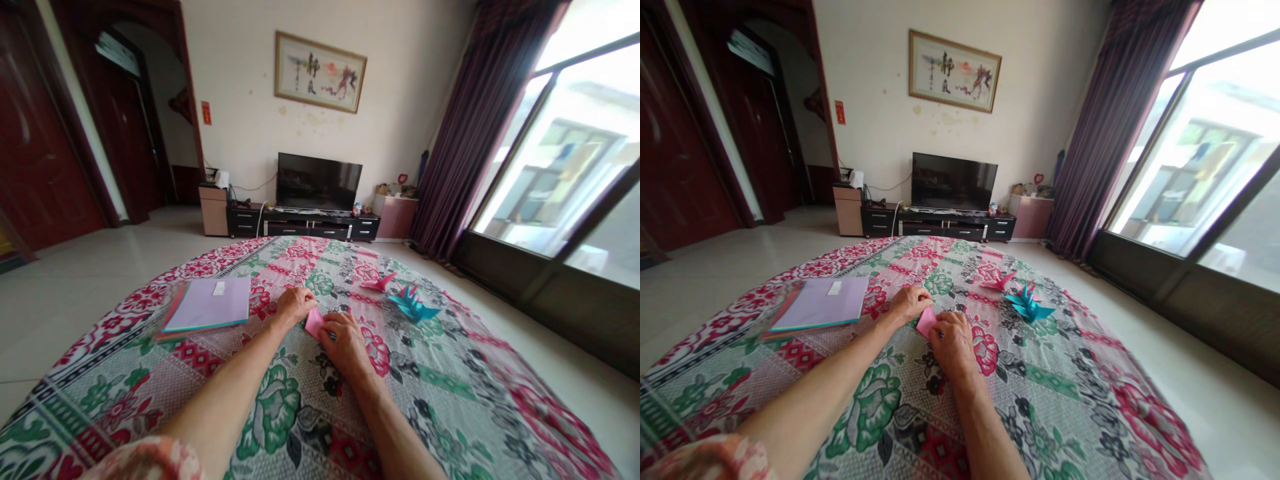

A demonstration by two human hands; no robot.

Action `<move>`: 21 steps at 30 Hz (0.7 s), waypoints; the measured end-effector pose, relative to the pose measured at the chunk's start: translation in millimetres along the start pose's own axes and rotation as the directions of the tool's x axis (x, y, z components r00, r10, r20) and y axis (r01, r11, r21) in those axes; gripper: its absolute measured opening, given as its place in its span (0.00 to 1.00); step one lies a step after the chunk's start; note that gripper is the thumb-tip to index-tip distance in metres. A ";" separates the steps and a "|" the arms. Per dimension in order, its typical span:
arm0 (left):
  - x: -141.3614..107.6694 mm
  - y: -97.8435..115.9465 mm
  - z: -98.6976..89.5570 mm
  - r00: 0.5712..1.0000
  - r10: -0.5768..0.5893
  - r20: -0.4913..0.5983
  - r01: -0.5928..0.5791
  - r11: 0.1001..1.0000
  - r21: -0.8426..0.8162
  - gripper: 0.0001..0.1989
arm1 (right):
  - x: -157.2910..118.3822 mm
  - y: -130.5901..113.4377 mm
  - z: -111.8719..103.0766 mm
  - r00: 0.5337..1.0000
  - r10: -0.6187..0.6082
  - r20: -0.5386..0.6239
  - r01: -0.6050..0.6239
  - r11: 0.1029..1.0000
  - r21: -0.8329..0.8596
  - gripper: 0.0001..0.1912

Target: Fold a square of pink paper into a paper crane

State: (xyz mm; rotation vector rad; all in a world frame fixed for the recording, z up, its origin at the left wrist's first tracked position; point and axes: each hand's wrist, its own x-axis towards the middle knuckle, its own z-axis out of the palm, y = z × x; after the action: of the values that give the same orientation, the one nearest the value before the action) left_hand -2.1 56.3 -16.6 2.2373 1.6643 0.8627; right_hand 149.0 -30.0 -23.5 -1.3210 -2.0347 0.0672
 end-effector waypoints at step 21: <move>-30.7 -5.0 -25.3 0.966 0.240 0.099 -0.239 0.971 -0.016 0.11 | 2.1 -7.9 -7.7 0.978 -0.122 0.170 0.124 0.992 0.002 0.18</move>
State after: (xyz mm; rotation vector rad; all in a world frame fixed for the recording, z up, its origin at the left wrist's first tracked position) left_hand -26.3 25.4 -8.7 2.4713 1.3672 0.7889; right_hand 146.8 -34.5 -13.4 -1.2275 -2.2587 0.1181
